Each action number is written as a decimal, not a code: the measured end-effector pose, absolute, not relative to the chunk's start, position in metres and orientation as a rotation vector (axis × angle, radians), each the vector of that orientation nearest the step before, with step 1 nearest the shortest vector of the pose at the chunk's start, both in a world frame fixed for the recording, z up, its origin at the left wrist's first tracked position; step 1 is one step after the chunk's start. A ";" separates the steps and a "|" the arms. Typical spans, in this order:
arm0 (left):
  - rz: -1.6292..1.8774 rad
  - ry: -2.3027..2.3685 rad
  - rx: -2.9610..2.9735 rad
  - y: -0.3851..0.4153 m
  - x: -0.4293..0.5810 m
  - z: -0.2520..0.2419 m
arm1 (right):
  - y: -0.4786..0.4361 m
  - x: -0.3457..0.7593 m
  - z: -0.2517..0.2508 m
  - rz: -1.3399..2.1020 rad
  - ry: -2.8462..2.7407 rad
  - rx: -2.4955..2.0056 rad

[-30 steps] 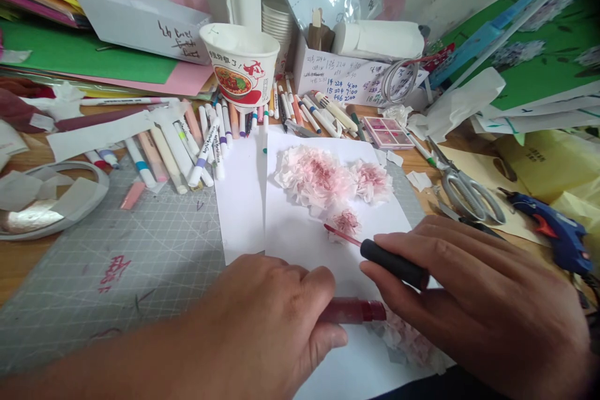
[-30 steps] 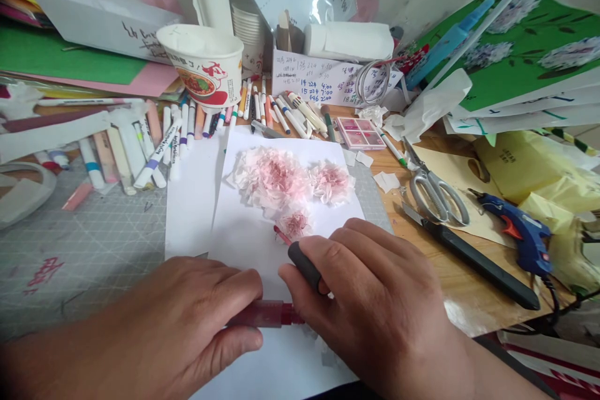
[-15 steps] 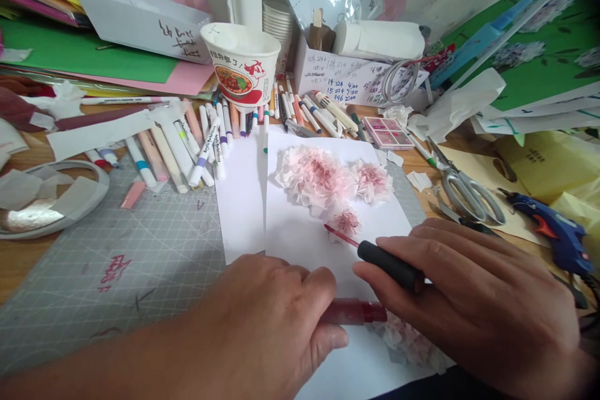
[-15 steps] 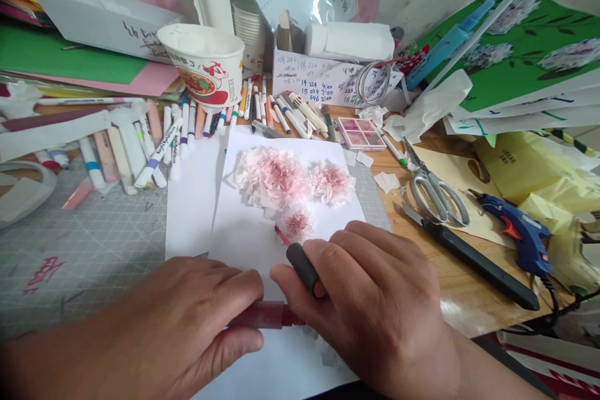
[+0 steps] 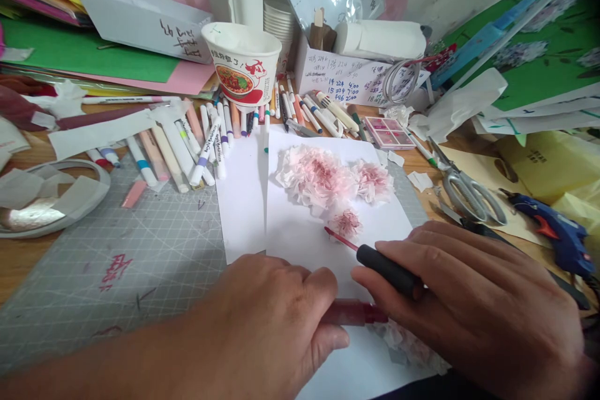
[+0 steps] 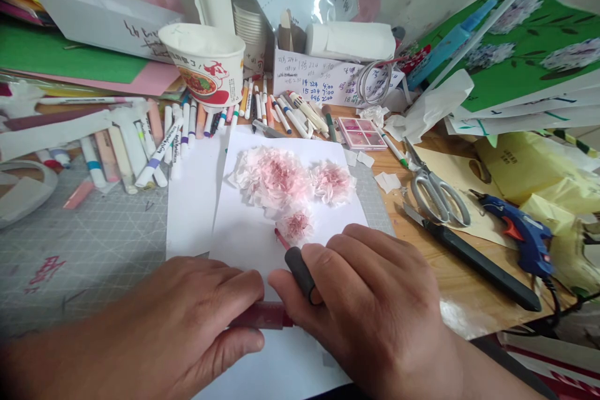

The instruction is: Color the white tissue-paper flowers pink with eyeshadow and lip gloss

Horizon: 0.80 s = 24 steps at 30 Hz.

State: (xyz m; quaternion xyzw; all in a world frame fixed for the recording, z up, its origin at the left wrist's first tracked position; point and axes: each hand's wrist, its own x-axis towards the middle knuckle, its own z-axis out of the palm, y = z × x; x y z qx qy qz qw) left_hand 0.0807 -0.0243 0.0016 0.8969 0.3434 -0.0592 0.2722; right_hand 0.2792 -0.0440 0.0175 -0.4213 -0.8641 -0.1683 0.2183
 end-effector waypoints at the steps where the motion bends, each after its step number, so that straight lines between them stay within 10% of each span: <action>1: -0.156 0.923 2.417 -0.024 0.080 0.001 | -0.044 0.280 0.019 -0.482 -2.394 -1.177; 24: -0.132 0.863 2.476 -0.023 0.079 -0.004 | -0.052 0.307 0.022 -0.225 -2.300 -1.244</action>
